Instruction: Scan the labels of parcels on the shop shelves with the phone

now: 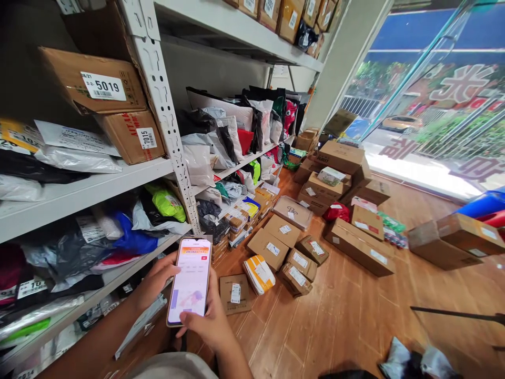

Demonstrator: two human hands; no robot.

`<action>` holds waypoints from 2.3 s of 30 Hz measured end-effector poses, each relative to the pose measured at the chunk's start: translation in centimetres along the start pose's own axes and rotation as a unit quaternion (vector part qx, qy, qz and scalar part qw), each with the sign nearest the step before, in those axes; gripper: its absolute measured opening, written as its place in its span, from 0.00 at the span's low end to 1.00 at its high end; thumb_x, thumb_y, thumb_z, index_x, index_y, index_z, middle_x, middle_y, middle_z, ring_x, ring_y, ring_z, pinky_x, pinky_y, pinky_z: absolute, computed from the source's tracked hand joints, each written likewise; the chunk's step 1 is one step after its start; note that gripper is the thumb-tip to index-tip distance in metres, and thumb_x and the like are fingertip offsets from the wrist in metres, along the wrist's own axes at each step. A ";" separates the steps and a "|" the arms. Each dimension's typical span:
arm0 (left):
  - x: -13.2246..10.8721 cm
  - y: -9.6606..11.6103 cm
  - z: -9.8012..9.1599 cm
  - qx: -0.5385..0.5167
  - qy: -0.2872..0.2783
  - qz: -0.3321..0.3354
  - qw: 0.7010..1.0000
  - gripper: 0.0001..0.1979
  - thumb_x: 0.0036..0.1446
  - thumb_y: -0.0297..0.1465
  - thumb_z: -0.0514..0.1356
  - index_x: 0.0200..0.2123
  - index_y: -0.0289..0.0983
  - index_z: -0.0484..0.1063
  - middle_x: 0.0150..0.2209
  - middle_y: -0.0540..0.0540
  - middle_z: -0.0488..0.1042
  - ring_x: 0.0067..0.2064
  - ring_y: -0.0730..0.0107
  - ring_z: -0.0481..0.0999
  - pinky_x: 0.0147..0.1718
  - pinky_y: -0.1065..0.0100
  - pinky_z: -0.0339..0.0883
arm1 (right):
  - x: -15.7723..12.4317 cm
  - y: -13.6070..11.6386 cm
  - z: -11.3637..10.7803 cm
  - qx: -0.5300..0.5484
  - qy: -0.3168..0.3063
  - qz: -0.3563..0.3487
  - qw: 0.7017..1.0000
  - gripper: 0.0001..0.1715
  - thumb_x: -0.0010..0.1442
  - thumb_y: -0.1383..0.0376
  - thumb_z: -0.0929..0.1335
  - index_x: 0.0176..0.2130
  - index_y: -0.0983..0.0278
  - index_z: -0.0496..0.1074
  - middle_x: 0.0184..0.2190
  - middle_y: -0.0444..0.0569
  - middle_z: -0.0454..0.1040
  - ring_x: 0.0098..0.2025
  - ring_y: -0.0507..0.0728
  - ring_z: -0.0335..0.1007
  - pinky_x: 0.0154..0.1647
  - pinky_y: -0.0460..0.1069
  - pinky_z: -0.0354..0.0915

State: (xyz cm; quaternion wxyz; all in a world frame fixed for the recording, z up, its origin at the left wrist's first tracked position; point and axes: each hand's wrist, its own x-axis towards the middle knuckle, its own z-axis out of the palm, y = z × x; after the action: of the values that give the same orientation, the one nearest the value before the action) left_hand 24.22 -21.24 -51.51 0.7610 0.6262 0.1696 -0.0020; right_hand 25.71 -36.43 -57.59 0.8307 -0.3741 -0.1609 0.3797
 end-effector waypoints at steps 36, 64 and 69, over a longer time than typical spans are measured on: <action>0.3 -0.5 2.3 0.066 0.077 0.007 0.995 0.27 0.44 0.40 0.63 0.46 0.35 0.63 0.41 0.40 0.77 0.39 0.59 0.76 0.35 0.63 0.70 | 0.0 -1.1 1.1 -0.100 0.044 -0.006 0.994 0.52 0.46 0.60 0.75 0.60 0.53 0.45 0.48 0.52 0.66 0.31 0.52 0.67 0.21 0.45 0.69; 0.4 0.2 3.0 0.000 0.075 -0.005 0.997 0.27 0.41 0.35 0.58 0.48 0.35 0.64 0.43 0.42 0.77 0.43 0.56 0.75 0.42 0.60 0.69 | 0.4 -1.3 0.5 -0.086 0.035 -0.002 0.996 0.55 0.45 0.57 0.75 0.61 0.52 0.43 0.47 0.52 0.67 0.32 0.56 0.69 0.22 0.48 0.69; 0.5 0.2 2.9 -0.015 0.070 -0.006 0.997 0.27 0.40 0.34 0.58 0.48 0.36 0.64 0.43 0.43 0.77 0.44 0.56 0.75 0.43 0.60 0.68 | 0.6 -1.2 0.3 -0.078 0.034 -0.005 0.996 0.55 0.45 0.58 0.75 0.61 0.52 0.42 0.46 0.51 0.68 0.32 0.55 0.70 0.21 0.47 0.69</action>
State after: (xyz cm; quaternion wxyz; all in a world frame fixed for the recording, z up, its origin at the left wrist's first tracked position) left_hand 25.49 -23.81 -50.98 0.7564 0.6126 0.2258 0.0396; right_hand 26.54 -36.39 -56.49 0.8060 -0.4498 -0.1633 0.3485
